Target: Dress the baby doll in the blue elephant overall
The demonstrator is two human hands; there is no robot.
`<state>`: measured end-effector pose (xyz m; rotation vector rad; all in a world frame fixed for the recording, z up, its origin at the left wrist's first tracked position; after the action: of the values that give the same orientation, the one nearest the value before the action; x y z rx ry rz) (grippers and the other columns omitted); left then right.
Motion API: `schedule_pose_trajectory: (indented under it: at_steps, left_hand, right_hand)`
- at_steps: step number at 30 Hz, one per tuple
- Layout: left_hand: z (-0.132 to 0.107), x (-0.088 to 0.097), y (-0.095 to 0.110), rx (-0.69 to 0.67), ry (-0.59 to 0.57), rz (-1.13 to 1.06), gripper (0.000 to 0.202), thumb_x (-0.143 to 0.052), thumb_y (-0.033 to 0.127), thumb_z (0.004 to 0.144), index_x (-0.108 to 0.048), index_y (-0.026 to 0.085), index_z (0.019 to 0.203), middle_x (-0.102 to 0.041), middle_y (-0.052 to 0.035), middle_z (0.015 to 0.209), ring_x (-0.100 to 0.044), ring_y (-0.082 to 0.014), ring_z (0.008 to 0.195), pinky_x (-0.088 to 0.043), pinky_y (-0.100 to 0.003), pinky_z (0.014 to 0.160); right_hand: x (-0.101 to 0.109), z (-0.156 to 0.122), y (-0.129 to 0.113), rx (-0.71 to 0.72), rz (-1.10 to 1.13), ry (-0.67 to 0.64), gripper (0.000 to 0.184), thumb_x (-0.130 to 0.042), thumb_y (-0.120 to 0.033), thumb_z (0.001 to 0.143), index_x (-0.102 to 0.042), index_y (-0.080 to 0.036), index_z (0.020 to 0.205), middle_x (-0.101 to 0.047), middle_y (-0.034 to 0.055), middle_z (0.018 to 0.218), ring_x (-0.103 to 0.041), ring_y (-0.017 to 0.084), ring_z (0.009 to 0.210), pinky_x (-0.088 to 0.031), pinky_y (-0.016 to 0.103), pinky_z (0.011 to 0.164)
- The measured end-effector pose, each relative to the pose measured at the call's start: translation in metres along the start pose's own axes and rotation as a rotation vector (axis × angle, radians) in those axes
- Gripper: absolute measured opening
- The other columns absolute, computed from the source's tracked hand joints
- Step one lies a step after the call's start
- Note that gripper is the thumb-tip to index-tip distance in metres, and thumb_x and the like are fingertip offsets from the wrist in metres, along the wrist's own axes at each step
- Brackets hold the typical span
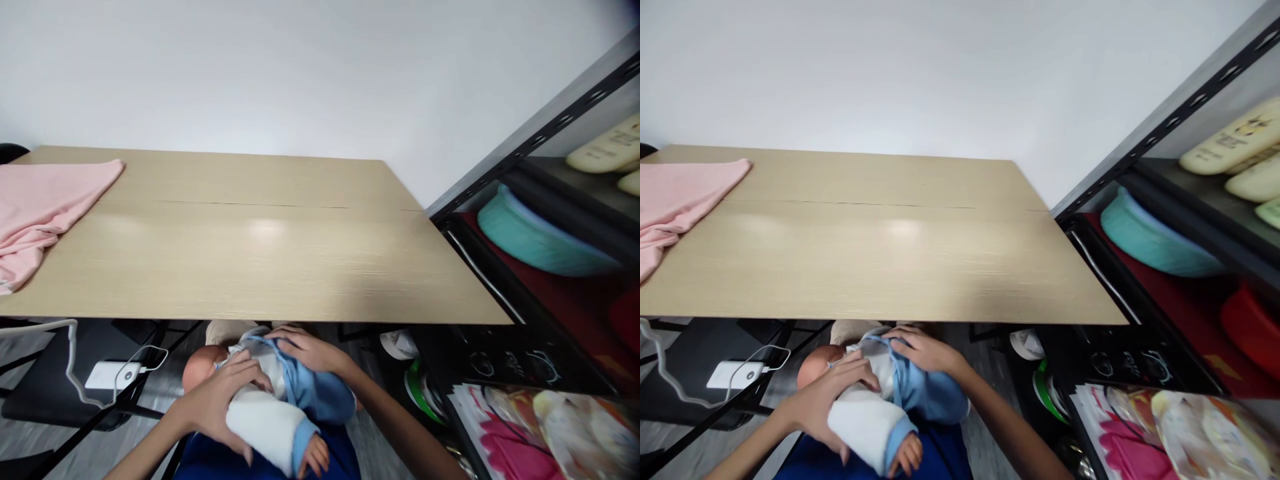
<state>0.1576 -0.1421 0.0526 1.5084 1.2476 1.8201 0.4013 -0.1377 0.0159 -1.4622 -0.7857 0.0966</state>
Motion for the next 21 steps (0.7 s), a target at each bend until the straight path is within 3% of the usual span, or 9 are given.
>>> schedule_pose_trajectory:
  at_steps: [2, 3, 5, 7, 9, 11, 13, 17, 21]
  left_hand:
    - [0.012, 0.007, 0.011, -0.025, -0.044, -0.045, 0.099, -0.083, 0.105, 0.068, -0.072, 0.028, 0.130, -0.078, -0.0119, 0.124, -0.070, -0.0387, 0.115, -0.054, -0.060, 0.118]
    - [0.017, 0.011, 0.016, -0.032, -0.055, -0.064, 0.098, -0.069, 0.110, 0.078, -0.072, 0.028, 0.131, -0.077, -0.0127, 0.127, -0.070, -0.0389, 0.120, -0.051, -0.061, 0.122]
    - [0.023, 0.023, 0.017, 0.021, -0.015, -0.067, 0.088, -0.035, 0.103, 0.103, -0.071, 0.028, 0.134, -0.077, -0.0133, 0.134, -0.069, -0.0374, 0.129, -0.049, -0.059, 0.126]
    - [0.025, 0.038, 0.004, 0.207, 0.090, 0.035, 0.078, -0.025, 0.086, 0.115, -0.071, 0.026, 0.133, -0.078, -0.0153, 0.138, -0.070, -0.0368, 0.133, -0.052, -0.056, 0.122]
    - [0.022, 0.051, -0.021, 0.515, 0.141, 0.234, 0.073, -0.034, 0.080, 0.116, -0.075, 0.020, 0.126, -0.080, -0.0221, 0.136, -0.073, -0.0425, 0.132, -0.054, -0.058, 0.116]
    - [0.019, 0.053, -0.046, 0.788, 0.026, 0.353, 0.079, -0.037, 0.080, 0.113, -0.080, 0.014, 0.120, -0.083, -0.0292, 0.131, -0.075, -0.0501, 0.131, -0.055, -0.061, 0.112]
    - [0.018, 0.047, -0.065, 0.922, -0.131, 0.335, 0.086, -0.038, 0.083, 0.111, -0.085, 0.011, 0.121, -0.085, -0.0315, 0.127, -0.079, -0.0520, 0.128, -0.058, -0.057, 0.108]
    - [0.023, 0.034, -0.073, 0.842, -0.118, 0.223, 0.083, -0.050, 0.081, 0.107, -0.086, 0.011, 0.135, -0.086, -0.0294, 0.133, -0.081, -0.0502, 0.128, -0.060, -0.053, 0.103]
    - [0.018, 0.025, -0.053, 0.666, -0.054, 0.179, 0.061, -0.057, 0.065, 0.107, -0.086, 0.019, 0.135, -0.087, -0.0195, 0.136, -0.081, -0.0423, 0.128, -0.059, -0.046, 0.105]
  right_hand:
    - [-0.013, 0.040, 0.012, -0.098, 0.006, -0.175, 0.032, -0.062, -0.045, 0.117, -0.082, -0.027, 0.135, -0.081, 0.0086, 0.145, -0.073, 0.026, 0.140, -0.051, 0.048, 0.131]
    - [-0.020, 0.058, 0.020, -0.171, 0.038, -0.239, 0.024, -0.070, -0.038, 0.111, -0.084, -0.023, 0.124, -0.084, 0.0083, 0.135, -0.075, 0.026, 0.129, -0.055, 0.046, 0.125]
    - [-0.034, 0.090, 0.032, -0.229, 0.079, -0.309, 0.008, -0.078, -0.023, 0.100, -0.083, -0.019, 0.105, -0.085, 0.0052, 0.110, -0.075, 0.024, 0.108, -0.061, 0.039, 0.107]
    - [-0.046, 0.111, 0.042, -0.276, 0.118, -0.347, 0.004, -0.082, -0.017, 0.092, -0.079, -0.019, 0.089, -0.079, 0.0007, 0.090, -0.072, 0.021, 0.095, -0.061, 0.033, 0.093]
    - [-0.055, 0.121, 0.050, -0.320, 0.171, -0.384, 0.014, -0.084, -0.018, 0.090, -0.074, -0.019, 0.080, -0.070, -0.0020, 0.078, -0.067, 0.019, 0.086, -0.057, 0.030, 0.084]
    - [-0.061, 0.121, 0.055, -0.349, 0.242, -0.415, 0.017, -0.084, -0.022, 0.091, -0.072, -0.019, 0.080, -0.067, -0.0032, 0.076, -0.065, 0.017, 0.080, -0.054, 0.027, 0.079]
    - [-0.061, 0.117, 0.057, -0.360, 0.311, -0.415, 0.016, -0.082, -0.027, 0.095, -0.072, -0.019, 0.087, -0.067, -0.0033, 0.081, -0.065, 0.015, 0.081, -0.053, 0.026, 0.078]
    - [-0.059, 0.110, 0.063, -0.374, 0.366, -0.339, 0.014, -0.077, -0.030, 0.099, -0.069, -0.021, 0.092, -0.067, -0.0028, 0.085, -0.065, 0.015, 0.080, -0.052, 0.025, 0.077]
    - [-0.061, 0.120, 0.072, -0.396, 0.292, -0.163, 0.026, -0.073, -0.024, 0.101, -0.061, -0.022, 0.078, -0.057, -0.0050, 0.074, -0.058, 0.015, 0.079, -0.050, 0.026, 0.077]
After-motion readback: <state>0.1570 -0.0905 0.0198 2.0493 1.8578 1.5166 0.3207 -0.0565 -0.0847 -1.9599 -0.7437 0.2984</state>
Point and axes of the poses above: each hand's wrist, its own z-axis towards the middle knuckle, its own x-axis out of the back of the hand, y = z × x, the point moved 5 cm from there along z, towards the middle knuckle
